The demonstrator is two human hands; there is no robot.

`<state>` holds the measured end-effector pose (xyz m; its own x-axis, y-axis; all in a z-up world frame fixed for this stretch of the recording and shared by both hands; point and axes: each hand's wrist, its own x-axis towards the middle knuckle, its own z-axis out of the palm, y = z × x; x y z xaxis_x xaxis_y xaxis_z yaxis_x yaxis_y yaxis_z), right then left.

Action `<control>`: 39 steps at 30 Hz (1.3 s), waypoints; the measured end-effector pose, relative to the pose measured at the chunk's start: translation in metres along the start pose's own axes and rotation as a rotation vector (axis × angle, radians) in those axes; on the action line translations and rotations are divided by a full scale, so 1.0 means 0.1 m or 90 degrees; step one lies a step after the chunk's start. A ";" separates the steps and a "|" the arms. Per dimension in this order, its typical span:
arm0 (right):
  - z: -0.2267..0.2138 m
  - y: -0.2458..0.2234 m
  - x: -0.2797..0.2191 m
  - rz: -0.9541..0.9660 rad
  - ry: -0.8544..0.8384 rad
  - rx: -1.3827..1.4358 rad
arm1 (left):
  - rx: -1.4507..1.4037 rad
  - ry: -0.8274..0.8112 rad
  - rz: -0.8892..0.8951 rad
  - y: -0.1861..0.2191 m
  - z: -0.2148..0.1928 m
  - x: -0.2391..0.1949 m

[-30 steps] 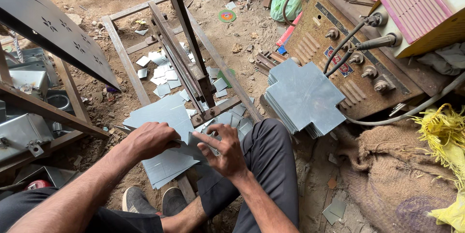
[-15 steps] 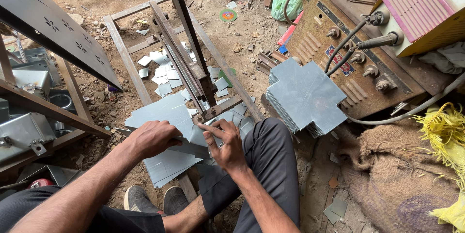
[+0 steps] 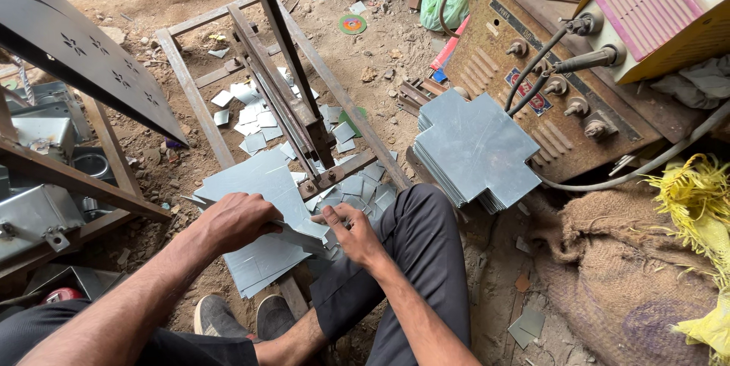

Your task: The person uses a manual lever-operated shear to cut a metal sheet into smaller rectangular pieces, then uses a small tool to bend the edges of the pieces while sitting on the floor.

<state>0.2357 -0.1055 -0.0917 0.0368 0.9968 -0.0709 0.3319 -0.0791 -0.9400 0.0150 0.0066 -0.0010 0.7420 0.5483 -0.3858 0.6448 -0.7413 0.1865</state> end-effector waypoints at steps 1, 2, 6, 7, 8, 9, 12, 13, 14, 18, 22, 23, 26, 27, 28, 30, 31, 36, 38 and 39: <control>0.00 0.03 0.00 0.010 0.008 0.014 | -0.010 0.000 -0.006 0.00 -0.01 -0.01; 0.00 0.07 0.01 0.010 0.006 0.014 | -0.010 0.000 -0.008 -0.01 -0.01 -0.02; 0.02 0.12 0.02 0.098 0.002 -0.023 | -0.021 0.003 -0.009 0.00 -0.01 -0.02; 0.03 0.12 0.01 0.185 -0.017 0.012 | -0.014 -0.019 -0.027 0.00 -0.01 -0.01; 0.03 0.11 0.01 0.185 -0.022 0.012 | -0.017 -0.020 -0.031 -0.01 -0.01 -0.01; 0.01 0.11 0.02 0.168 -0.010 0.044 | -0.014 -0.007 -0.009 -0.02 -0.02 0.01; 0.07 0.11 0.03 0.088 0.007 0.096 | -0.031 0.024 0.025 -0.09 -0.03 -0.05; 0.09 0.11 0.04 0.027 0.035 0.110 | -0.054 0.036 0.027 -0.09 -0.02 -0.07; 0.08 0.11 0.03 0.021 0.041 0.113 | -0.075 0.048 0.029 -0.08 -0.03 -0.09; 0.06 0.03 -0.01 0.042 0.074 0.172 | -0.084 0.071 0.027 -0.04 -0.08 -0.16; 0.08 -0.12 -0.03 0.008 0.079 0.231 | -0.077 0.042 -0.003 -0.02 -0.11 -0.17; 0.08 -0.17 -0.03 -0.029 0.089 0.205 | -0.079 0.042 -0.005 -0.01 -0.11 -0.17; 0.05 -0.28 -0.05 -0.102 0.100 0.150 | -0.079 0.046 0.002 -0.02 -0.11 -0.16; 0.04 -0.31 -0.05 -0.136 0.101 0.122 | -0.071 0.051 0.008 -0.02 -0.11 -0.16; 0.03 -0.32 -0.07 -0.136 0.100 0.122 | -0.063 0.054 0.014 -0.03 -0.11 -0.16; 0.02 -0.32 -0.08 -0.239 0.078 0.099 | -0.057 0.053 0.017 -0.03 -0.10 -0.15; 0.03 -0.30 -0.08 -0.240 0.078 0.099 | -0.050 0.052 0.021 -0.03 -0.10 -0.15; 0.13 -0.01 -0.01 -0.024 0.102 0.277 | -0.065 0.043 0.004 -0.03 -0.07 -0.13; 0.15 0.11 0.04 0.009 0.094 0.306 | -0.064 0.042 0.003 -0.03 -0.07 -0.14; 0.16 0.15 0.06 0.043 0.086 0.333 | -0.053 0.042 0.007 -0.04 -0.07 -0.13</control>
<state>0.2262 -0.1009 -0.1112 0.1735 0.9767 -0.1261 -0.1872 -0.0930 -0.9779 0.0041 0.0045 0.0097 0.7579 0.5663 -0.3238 0.6473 -0.7143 0.2659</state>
